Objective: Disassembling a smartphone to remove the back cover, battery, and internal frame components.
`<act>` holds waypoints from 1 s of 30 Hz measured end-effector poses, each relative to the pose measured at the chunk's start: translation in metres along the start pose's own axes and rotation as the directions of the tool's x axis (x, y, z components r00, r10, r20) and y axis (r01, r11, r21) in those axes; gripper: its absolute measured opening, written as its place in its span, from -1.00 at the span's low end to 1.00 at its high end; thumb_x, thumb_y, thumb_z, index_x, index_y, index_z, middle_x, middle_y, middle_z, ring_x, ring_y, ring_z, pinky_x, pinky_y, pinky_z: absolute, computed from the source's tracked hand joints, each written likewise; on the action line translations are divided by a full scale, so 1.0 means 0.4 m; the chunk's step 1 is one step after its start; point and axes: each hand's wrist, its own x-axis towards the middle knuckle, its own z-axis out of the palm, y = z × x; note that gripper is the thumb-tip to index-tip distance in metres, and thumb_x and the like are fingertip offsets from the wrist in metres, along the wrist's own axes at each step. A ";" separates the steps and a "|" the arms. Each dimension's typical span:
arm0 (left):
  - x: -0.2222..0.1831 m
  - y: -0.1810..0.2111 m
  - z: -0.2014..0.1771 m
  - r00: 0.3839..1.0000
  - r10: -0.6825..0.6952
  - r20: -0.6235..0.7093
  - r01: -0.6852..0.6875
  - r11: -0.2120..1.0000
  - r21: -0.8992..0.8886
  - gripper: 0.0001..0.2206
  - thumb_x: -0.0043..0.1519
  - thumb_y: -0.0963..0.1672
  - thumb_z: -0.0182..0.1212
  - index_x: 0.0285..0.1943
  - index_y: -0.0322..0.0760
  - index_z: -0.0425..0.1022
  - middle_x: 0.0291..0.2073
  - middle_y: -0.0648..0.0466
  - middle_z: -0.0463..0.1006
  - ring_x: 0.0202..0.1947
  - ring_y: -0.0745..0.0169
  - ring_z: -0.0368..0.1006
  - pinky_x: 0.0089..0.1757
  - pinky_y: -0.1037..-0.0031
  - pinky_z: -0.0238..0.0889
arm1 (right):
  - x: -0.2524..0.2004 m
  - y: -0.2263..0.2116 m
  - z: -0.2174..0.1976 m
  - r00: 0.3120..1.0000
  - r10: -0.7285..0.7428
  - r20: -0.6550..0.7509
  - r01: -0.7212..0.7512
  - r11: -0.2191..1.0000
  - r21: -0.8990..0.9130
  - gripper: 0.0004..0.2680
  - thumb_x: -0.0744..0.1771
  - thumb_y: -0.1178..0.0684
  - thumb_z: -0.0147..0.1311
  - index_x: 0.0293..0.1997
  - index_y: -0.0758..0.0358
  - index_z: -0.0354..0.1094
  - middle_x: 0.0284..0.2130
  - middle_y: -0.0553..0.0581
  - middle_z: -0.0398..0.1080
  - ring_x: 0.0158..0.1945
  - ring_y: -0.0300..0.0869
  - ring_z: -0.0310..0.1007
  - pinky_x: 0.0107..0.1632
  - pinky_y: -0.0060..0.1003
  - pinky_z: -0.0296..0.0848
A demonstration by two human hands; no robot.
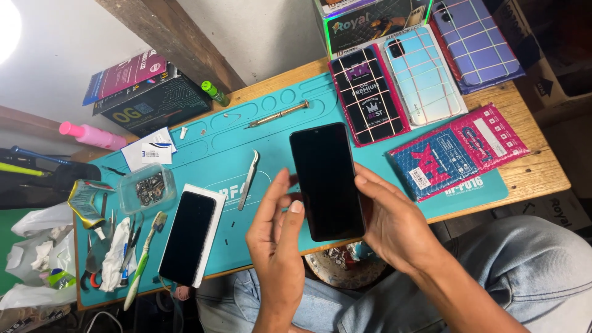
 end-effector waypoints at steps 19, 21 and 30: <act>-0.098 0.045 0.020 0.848 0.413 0.330 -0.496 0.840 0.222 -0.56 0.15 -0.29 0.21 0.28 -0.42 0.54 -0.07 -0.13 0.68 -0.12 0.12 0.69 -0.15 0.45 0.72 | 0.072 0.070 -0.113 0.915 -0.288 0.282 0.315 0.947 -0.055 -0.46 0.28 0.04 0.29 0.46 0.05 0.20 -0.42 0.04 0.35 -0.41 -0.27 0.36 -0.29 -0.37 0.40; -0.098 0.047 0.026 0.897 0.355 0.262 -0.425 0.854 0.298 -0.61 0.13 -0.26 0.25 0.19 -0.34 0.61 -0.15 -0.01 0.70 -0.24 0.22 0.68 -0.20 0.47 0.68 | 0.063 0.068 -0.109 0.895 -0.332 0.297 0.386 0.912 -0.143 -0.44 0.29 0.05 0.25 0.50 -0.02 0.18 -0.39 -0.02 0.26 -0.44 -0.29 0.28 -0.29 -0.36 0.40; -0.060 0.063 0.038 0.889 0.419 0.188 -0.459 0.804 0.378 -0.39 0.06 -0.25 0.26 0.41 -0.33 0.46 -0.04 -0.17 0.73 -0.20 0.25 0.67 -0.22 0.46 0.76 | 0.031 0.073 -0.109 0.767 -0.357 0.533 0.496 0.857 -0.141 -0.34 0.34 0.08 0.19 0.68 0.05 -0.09 0.01 0.17 0.49 -0.02 -0.22 0.49 0.07 -0.33 0.48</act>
